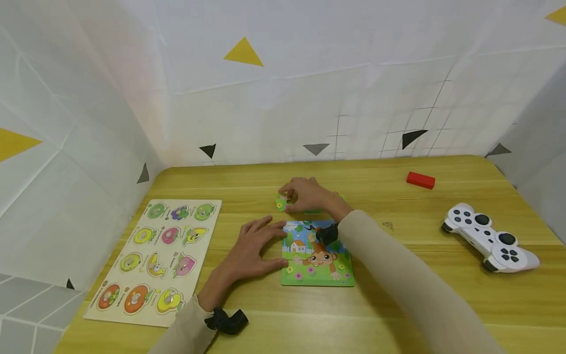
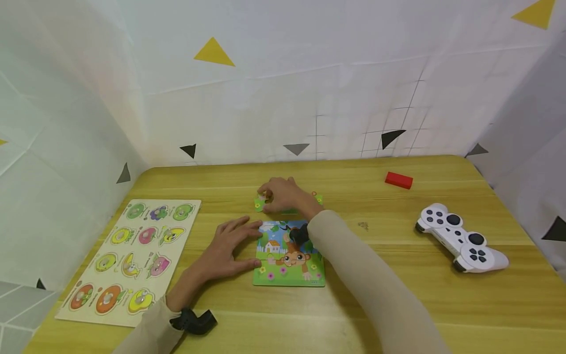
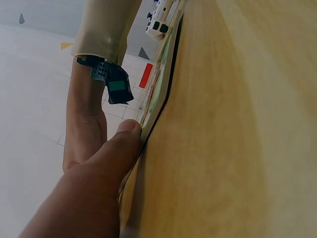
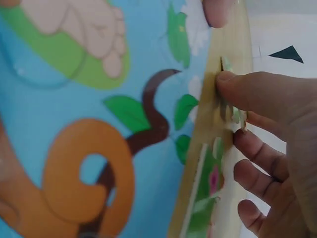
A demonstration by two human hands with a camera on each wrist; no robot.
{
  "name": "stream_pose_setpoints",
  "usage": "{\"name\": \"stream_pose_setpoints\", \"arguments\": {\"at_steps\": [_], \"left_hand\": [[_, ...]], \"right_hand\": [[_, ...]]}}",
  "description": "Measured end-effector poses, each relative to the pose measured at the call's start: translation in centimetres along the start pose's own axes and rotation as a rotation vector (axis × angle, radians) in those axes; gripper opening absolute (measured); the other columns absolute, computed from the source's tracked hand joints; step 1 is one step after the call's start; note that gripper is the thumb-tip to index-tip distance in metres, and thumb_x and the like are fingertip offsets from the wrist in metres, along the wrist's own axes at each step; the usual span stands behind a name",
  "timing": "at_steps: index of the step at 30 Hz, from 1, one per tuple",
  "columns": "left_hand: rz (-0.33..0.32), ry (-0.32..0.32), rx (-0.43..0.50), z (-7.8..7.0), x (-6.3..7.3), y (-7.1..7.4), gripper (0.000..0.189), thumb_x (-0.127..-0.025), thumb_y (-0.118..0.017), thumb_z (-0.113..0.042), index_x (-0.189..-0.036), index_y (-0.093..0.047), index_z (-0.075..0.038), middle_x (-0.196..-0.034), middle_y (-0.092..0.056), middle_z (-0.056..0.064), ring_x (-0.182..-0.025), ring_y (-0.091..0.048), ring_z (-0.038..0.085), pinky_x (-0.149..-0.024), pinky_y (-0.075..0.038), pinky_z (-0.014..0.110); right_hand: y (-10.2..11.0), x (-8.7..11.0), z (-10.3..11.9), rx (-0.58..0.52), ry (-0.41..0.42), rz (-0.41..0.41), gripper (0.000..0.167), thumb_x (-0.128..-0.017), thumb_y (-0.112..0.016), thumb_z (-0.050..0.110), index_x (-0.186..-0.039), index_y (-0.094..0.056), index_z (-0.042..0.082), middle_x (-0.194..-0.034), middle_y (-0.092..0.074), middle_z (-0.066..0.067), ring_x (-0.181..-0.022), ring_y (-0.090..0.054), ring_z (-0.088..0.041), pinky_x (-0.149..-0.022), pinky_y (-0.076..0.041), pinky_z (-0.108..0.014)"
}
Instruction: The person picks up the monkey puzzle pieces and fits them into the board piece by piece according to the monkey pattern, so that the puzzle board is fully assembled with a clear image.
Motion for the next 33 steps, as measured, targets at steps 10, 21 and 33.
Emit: {"name": "stream_pose_setpoints", "arguments": {"at_steps": [10,21,33], "left_hand": [[0.005,0.008,-0.003,0.0,0.0,0.0,0.062,-0.087,-0.068,-0.066,-0.138,-0.059,-0.032,-0.160,-0.043,-0.011,-0.155,-0.028,0.028,-0.118,-0.020,0.060],[0.002,0.003,0.000,-0.2,0.0,0.1,0.061,-0.088,-0.068,-0.066,-0.138,-0.059,-0.032,-0.160,-0.043,-0.011,-0.155,-0.029,0.029,-0.118,-0.021,0.060],[-0.001,0.007,0.019,-0.2,0.0,0.1,0.059,-0.089,-0.068,-0.063,-0.137,-0.059,-0.031,-0.160,-0.044,-0.012,-0.155,-0.029,0.029,-0.119,-0.019,0.060]], "right_hand": [[0.6,0.6,-0.2,-0.027,-0.003,-0.035,0.057,-0.090,-0.077,0.033,-0.141,-0.061,0.012,-0.112,-0.065,-0.006,-0.104,-0.063,-0.024,-0.101,-0.032,-0.055],[1.2,3.6,0.2,-0.057,0.098,-0.160,0.055,-0.090,-0.077,0.038,-0.135,-0.064,0.008,-0.103,-0.064,-0.002,-0.079,-0.051,-0.015,-0.085,-0.028,-0.044],[0.6,7.4,0.8,-0.151,0.103,-0.153,0.056,-0.087,-0.080,0.038,-0.133,-0.065,0.008,-0.101,-0.064,0.003,-0.084,-0.050,-0.018,-0.082,-0.028,-0.040]]}}
Point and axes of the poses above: each hand's wrist, its own x-axis away from the middle knuckle, its own y-axis out of the back of the hand, z = x × y, the point moved 6 cm from there along -x, towards the middle knuckle
